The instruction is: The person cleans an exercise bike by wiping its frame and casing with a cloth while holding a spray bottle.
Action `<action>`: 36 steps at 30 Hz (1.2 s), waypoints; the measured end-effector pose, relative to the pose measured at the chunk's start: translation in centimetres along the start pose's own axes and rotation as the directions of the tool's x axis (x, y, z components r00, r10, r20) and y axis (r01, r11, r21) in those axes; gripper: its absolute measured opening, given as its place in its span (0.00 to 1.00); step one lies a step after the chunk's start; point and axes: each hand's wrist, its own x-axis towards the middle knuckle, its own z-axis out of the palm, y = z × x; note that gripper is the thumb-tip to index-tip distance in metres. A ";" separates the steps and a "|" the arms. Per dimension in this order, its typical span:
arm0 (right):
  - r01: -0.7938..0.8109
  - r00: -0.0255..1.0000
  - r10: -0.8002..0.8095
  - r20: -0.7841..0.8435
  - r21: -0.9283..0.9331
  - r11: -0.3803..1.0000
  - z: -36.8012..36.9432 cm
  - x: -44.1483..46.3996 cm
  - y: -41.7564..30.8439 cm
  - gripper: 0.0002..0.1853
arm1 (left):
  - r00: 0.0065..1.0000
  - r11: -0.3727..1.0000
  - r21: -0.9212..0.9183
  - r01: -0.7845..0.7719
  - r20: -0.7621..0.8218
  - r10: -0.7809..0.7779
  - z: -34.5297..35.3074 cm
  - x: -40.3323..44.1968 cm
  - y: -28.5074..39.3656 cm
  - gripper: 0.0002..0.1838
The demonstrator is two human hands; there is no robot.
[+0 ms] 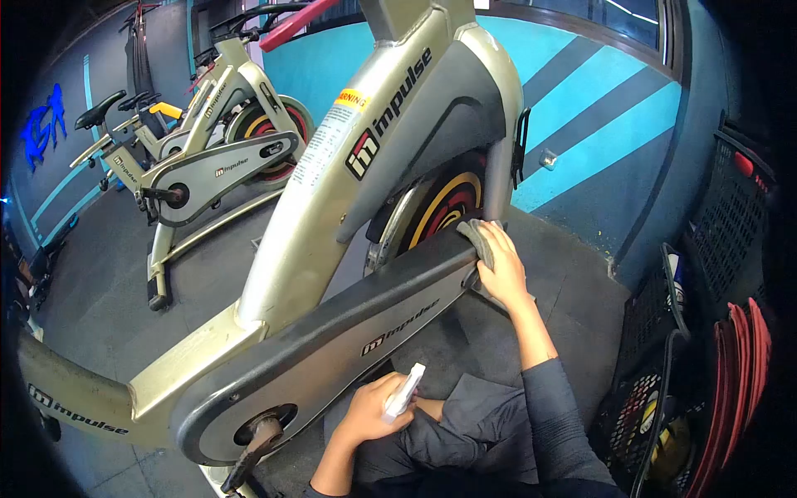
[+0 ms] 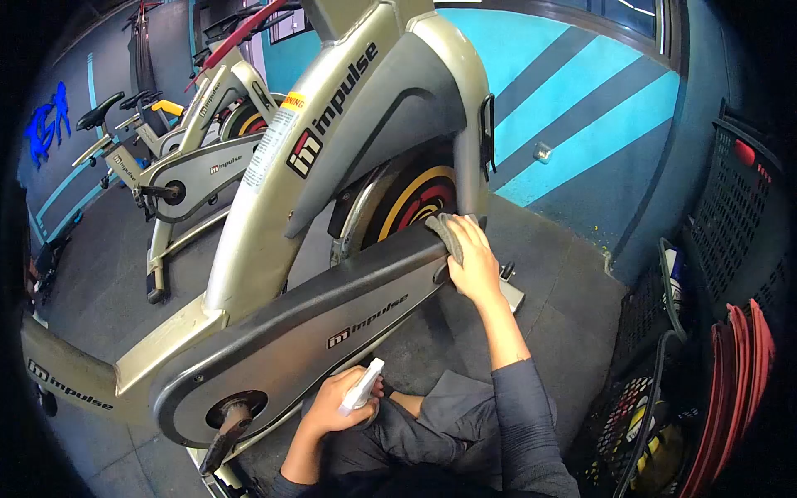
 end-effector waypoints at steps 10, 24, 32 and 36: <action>0.175 0.975 -0.170 0.145 -0.020 0.984 -1.2 -2.8 -10.4 0.41 | 0.999 0.998 -0.032 0.049 0.025 -0.048 0.4 0.2 -0.1 0.18; 0.305 0.937 -0.322 0.135 0.135 0.943 -0.5 -3.4 -12.9 0.43 | 0.999 0.999 0.013 0.045 0.021 -0.046 0.2 0.5 -0.6 0.18; 0.159 0.987 -0.159 0.009 0.003 0.987 0.8 -0.9 -2.3 0.38 | 1.000 1.000 0.009 0.025 0.016 -0.025 0.2 0.6 -0.4 0.18; 0.090 0.995 -0.093 0.025 0.124 0.988 0.9 0.5 0.4 0.35 | 1.000 1.000 0.004 0.023 0.008 -0.023 0.0 0.3 0.0 0.18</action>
